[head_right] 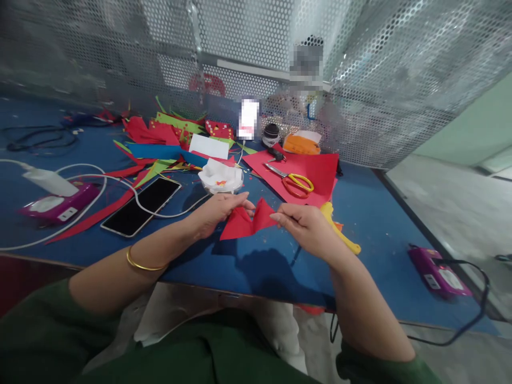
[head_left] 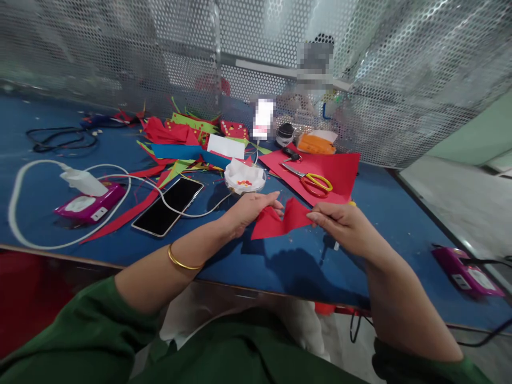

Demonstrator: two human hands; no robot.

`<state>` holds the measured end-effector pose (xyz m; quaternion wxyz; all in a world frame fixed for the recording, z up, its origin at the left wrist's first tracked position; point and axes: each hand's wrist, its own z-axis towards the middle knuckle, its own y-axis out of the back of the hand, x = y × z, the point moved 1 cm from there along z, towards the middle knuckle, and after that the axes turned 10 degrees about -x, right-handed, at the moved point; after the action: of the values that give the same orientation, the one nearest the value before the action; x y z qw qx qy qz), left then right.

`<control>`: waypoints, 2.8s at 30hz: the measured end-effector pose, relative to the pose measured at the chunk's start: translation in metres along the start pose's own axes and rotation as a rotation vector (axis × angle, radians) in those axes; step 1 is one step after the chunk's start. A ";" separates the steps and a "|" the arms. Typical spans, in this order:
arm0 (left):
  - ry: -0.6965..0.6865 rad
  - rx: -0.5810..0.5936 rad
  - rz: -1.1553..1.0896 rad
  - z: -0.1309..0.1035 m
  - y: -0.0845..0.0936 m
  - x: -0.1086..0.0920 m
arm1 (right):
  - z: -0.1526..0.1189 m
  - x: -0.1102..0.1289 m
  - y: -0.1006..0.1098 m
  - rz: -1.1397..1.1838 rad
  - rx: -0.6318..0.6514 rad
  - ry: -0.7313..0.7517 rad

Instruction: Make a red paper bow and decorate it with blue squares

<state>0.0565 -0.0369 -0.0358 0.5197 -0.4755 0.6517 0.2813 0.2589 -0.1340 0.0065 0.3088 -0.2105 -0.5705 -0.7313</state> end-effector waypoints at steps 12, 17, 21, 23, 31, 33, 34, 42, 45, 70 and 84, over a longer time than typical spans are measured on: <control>0.143 0.155 -0.119 -0.005 0.000 0.000 | 0.003 0.000 -0.007 -0.042 -0.022 0.051; -0.022 -0.071 -0.062 0.000 0.003 -0.005 | 0.003 -0.016 0.015 -0.114 -0.155 -0.084; -0.158 -0.180 0.043 0.001 0.002 -0.007 | 0.008 -0.030 0.033 -0.433 -0.519 -0.121; -0.191 -0.163 0.087 0.000 0.000 -0.006 | 0.012 -0.025 0.031 -0.585 -0.625 0.011; -0.269 0.042 0.179 -0.007 -0.006 -0.003 | 0.030 0.007 -0.031 0.101 -0.260 -0.130; -0.280 0.050 0.193 -0.007 -0.006 -0.003 | 0.032 0.009 -0.039 0.120 -0.231 -0.150; -0.279 0.050 0.199 -0.006 -0.006 -0.003 | 0.033 0.008 -0.041 0.121 -0.229 -0.152; -0.339 0.033 0.369 -0.002 -0.001 0.001 | 0.031 -0.001 -0.048 0.135 -0.274 -0.184; -0.331 0.013 0.383 -0.002 -0.001 0.000 | 0.032 -0.002 -0.050 0.119 -0.247 -0.171; -0.257 -0.037 0.384 -0.001 0.004 -0.003 | -0.048 -0.094 0.028 -0.719 -0.222 -0.382; -0.195 -0.051 0.396 0.005 0.000 0.001 | -0.051 -0.061 0.055 -0.715 -0.369 -0.368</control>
<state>0.0588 -0.0332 -0.0378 0.5026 -0.3219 0.6718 0.4387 0.3426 -0.1793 -0.0085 -0.1131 -0.1782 -0.5127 -0.8322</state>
